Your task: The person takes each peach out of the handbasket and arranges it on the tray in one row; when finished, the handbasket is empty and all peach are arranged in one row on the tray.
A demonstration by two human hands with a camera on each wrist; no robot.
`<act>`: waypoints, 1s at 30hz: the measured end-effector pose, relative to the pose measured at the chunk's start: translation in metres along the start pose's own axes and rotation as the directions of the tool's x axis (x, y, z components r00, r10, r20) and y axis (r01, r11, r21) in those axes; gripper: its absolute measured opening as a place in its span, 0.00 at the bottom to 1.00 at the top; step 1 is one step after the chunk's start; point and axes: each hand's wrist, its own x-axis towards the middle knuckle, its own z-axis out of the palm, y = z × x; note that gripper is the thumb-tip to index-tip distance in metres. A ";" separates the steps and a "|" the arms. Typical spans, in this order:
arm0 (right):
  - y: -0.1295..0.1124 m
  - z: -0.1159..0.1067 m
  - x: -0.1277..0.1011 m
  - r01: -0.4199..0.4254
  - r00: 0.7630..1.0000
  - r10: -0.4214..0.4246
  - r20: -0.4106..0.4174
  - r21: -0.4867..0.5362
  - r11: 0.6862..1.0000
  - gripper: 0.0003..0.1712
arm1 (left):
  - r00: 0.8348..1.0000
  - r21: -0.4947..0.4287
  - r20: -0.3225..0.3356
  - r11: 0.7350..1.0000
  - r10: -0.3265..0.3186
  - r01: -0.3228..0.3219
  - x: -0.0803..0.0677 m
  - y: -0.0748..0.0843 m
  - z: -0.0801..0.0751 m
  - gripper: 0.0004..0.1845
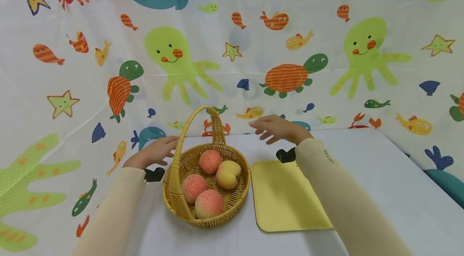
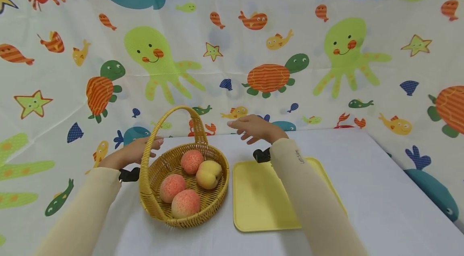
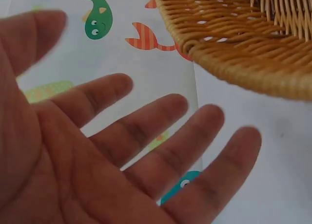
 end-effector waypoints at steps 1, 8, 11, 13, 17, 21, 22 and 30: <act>-0.004 0.005 0.002 0.005 1.000 -0.005 0.018 0.010 1.000 0.40 | 1.000 -0.036 0.002 0.999 -0.009 0.009 -0.001 -0.003 0.002 0.39; -0.023 0.036 0.019 0.024 0.989 -0.034 0.146 0.069 0.997 0.36 | 0.999 -0.172 0.027 0.985 -0.023 0.027 -0.009 -0.021 0.012 0.31; -0.025 0.047 0.027 0.012 0.981 -0.030 0.192 0.090 0.996 0.36 | 0.999 -0.200 0.047 0.979 -0.023 0.032 -0.011 -0.029 0.015 0.28; -0.026 0.054 0.030 0.007 0.977 -0.021 0.213 0.065 0.998 0.38 | 0.998 -0.222 0.062 0.974 -0.026 0.039 -0.013 -0.034 0.017 0.27; -0.028 0.065 0.035 -0.001 0.973 0.001 0.231 -0.002 1.000 0.39 | 0.995 -0.257 0.094 0.965 -0.028 0.051 -0.016 -0.040 0.021 0.25; -0.031 0.073 0.039 -0.009 0.968 0.016 0.250 -0.027 1.000 0.39 | 0.992 -0.270 0.124 0.961 -0.018 0.051 -0.018 -0.045 0.022 0.24; -0.031 0.075 0.040 -0.011 0.967 0.019 0.252 -0.034 0.999 0.39 | 0.992 -0.273 0.127 0.961 -0.018 0.052 -0.018 -0.046 0.022 0.24; -0.035 0.086 0.047 -0.030 0.959 0.049 0.279 -0.073 0.997 0.39 | 0.990 -0.261 0.138 0.964 -0.021 0.057 -0.022 -0.051 0.021 0.17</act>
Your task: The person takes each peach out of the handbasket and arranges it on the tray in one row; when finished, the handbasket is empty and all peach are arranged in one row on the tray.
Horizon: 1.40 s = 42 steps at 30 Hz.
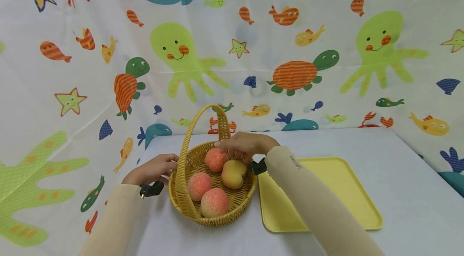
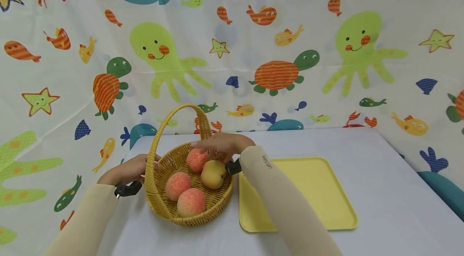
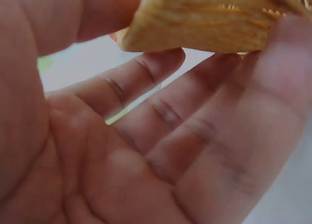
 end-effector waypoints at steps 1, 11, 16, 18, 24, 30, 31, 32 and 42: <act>0.000 0.001 0.001 -0.007 1.000 0.007 0.008 -0.003 1.000 0.39 | 1.000 0.000 0.000 1.000 0.000 0.000 0.000 -0.001 0.000 0.17; -0.001 0.012 0.009 -0.046 0.996 0.053 0.075 -0.084 0.995 0.32 | 1.000 -0.023 -0.005 1.000 -0.001 0.000 0.005 -0.004 -0.002 0.16; 0.001 0.021 0.013 -0.079 0.989 0.096 0.116 -0.143 0.987 0.22 | 1.000 -0.020 -0.009 1.000 -0.002 0.001 0.006 -0.005 -0.001 0.16; 0.003 0.024 0.014 -0.083 0.987 0.104 0.125 -0.161 0.984 0.22 | 1.000 -0.019 -0.012 1.000 -0.003 0.003 0.006 -0.005 -0.001 0.16; 0.007 0.031 0.016 -0.060 0.984 0.092 0.152 -0.200 0.978 0.28 | 1.000 -0.015 -0.001 1.000 -0.001 0.001 0.007 -0.006 -0.001 0.16; 0.006 0.033 0.016 -0.070 0.982 0.108 0.153 -0.233 0.970 0.25 | 1.000 -0.020 0.006 1.000 0.007 -0.007 0.009 -0.007 -0.002 0.15; 0.006 0.033 0.016 -0.072 0.982 0.111 0.150 -0.249 0.966 0.26 | 1.000 -0.021 0.007 1.000 0.006 -0.006 0.009 -0.007 -0.003 0.15; 0.006 0.033 0.016 -0.070 0.983 0.113 0.145 -0.274 0.959 0.26 | 1.000 -0.021 0.008 1.000 0.005 -0.005 0.009 -0.007 -0.003 0.15; 0.006 0.027 0.008 -0.005 0.995 0.037 0.092 -0.331 0.944 0.34 | 1.000 -0.022 0.007 1.000 0.010 -0.010 0.008 -0.006 -0.002 0.16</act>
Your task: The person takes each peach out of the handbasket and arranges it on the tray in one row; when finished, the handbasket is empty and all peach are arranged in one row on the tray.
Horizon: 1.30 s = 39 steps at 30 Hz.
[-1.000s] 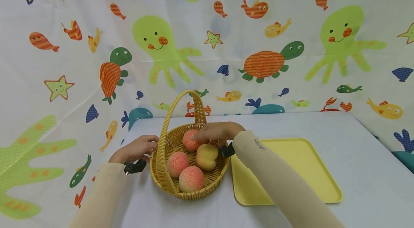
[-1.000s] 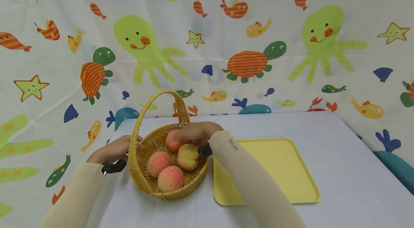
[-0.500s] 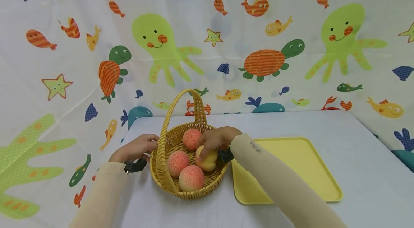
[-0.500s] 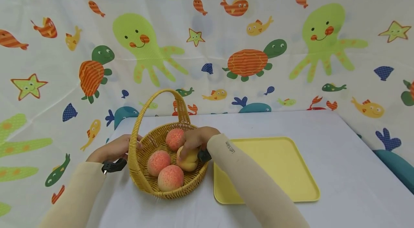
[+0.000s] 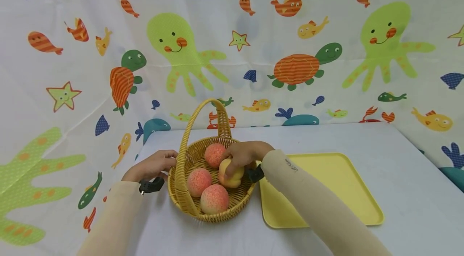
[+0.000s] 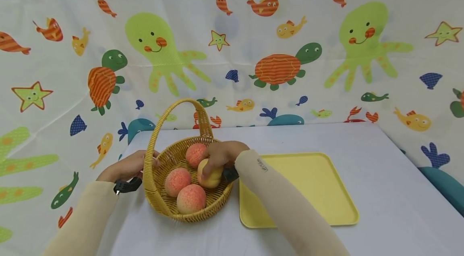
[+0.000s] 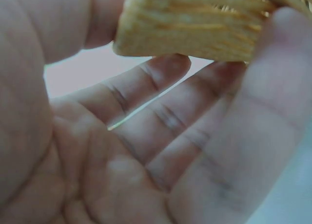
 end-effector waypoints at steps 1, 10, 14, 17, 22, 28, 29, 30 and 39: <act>0.001 -0.001 -0.001 0.013 1.000 -0.013 -0.012 0.003 1.000 0.33 | 1.000 -0.001 -0.001 1.000 -0.001 0.001 0.000 0.000 0.000 0.16; 0.009 -0.004 -0.013 0.115 0.988 -0.110 -0.107 0.048 0.992 0.32 | 1.000 -0.007 -0.008 1.000 0.008 -0.008 0.000 -0.002 0.000 0.15; 0.014 -0.005 -0.020 0.157 0.979 -0.146 -0.143 0.067 0.985 0.33 | 1.000 -0.007 -0.005 1.000 0.012 -0.012 0.000 -0.002 0.000 0.15; 0.018 -0.007 -0.026 0.174 0.972 -0.159 -0.173 0.079 0.982 0.34 | 1.000 -0.007 -0.004 1.000 0.014 -0.014 0.000 -0.002 0.000 0.15; 0.025 -0.008 -0.040 0.209 0.958 -0.172 -0.229 0.146 0.967 0.34 | 1.000 -0.007 -0.009 1.000 0.016 -0.016 0.000 -0.001 0.001 0.15; 0.040 -0.009 -0.057 0.260 0.933 -0.174 -0.316 0.255 0.931 0.34 | 1.000 -0.007 -0.013 1.000 0.010 -0.010 0.000 -0.001 0.001 0.15; 0.042 -0.009 -0.060 0.264 0.928 -0.170 -0.332 0.262 0.928 0.35 | 1.000 -0.003 -0.015 1.000 0.009 -0.009 -0.001 -0.001 0.001 0.15; 0.045 -0.009 -0.062 0.268 0.923 -0.167 -0.346 0.270 0.925 0.36 | 1.000 0.001 -0.017 1.000 0.008 -0.008 -0.001 -0.001 0.001 0.15; 0.066 -0.006 -0.079 0.301 0.889 -0.128 -0.439 0.351 0.887 0.35 | 1.000 0.010 -0.023 1.000 0.015 -0.015 0.000 -0.004 0.001 0.16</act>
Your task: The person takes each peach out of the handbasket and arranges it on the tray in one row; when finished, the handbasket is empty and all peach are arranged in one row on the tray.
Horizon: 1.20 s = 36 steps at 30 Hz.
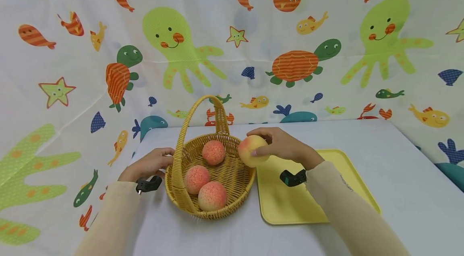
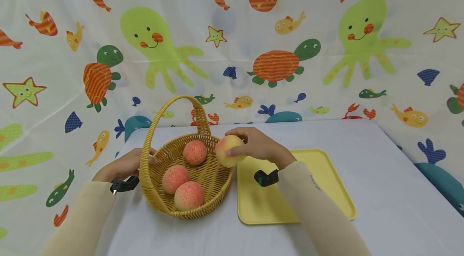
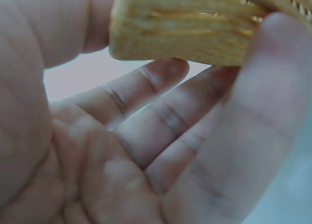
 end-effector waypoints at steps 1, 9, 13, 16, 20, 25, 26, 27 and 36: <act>0.001 -0.001 -0.002 0.003 1.000 -0.003 -0.006 0.005 1.000 0.35 | 1.000 0.000 0.000 1.000 0.000 0.000 0.000 0.000 0.000 0.16; 0.011 -0.004 -0.010 -0.003 0.999 0.004 -0.045 0.035 0.999 0.36 | 1.000 -0.011 0.004 1.000 0.008 -0.008 0.000 0.000 -0.001 0.15; 0.016 -0.004 -0.014 -0.009 0.998 0.012 -0.069 0.051 0.999 0.35 | 1.000 -0.009 0.002 1.000 0.009 -0.009 0.000 0.000 0.000 0.15; 0.021 -0.005 -0.017 -0.006 0.996 0.011 -0.088 0.062 0.998 0.34 | 1.000 -0.009 0.000 1.000 0.010 -0.010 0.001 0.000 0.000 0.15; 0.030 -0.005 -0.022 -0.032 0.993 0.040 -0.108 0.078 0.996 0.33 | 1.000 -0.008 -0.005 1.000 0.009 -0.009 0.001 -0.001 0.001 0.16; 0.041 -0.004 -0.026 -0.050 0.991 0.060 -0.121 0.089 0.995 0.35 | 1.000 -0.006 -0.010 1.000 0.008 -0.008 0.001 -0.001 0.001 0.16; 0.043 -0.004 -0.027 -0.049 0.991 0.059 -0.122 0.085 0.995 0.35 | 1.000 -0.006 -0.009 1.000 0.008 -0.008 0.001 -0.001 0.001 0.15; 0.046 -0.004 -0.028 -0.047 0.991 0.057 -0.124 0.084 0.995 0.35 | 1.000 -0.006 -0.009 1.000 0.008 -0.008 0.001 -0.001 0.001 0.15; 0.067 0.006 -0.033 -0.081 0.986 0.096 -0.135 0.115 0.990 0.35 | 1.000 -0.010 0.005 1.000 0.005 -0.005 0.000 0.001 0.000 0.17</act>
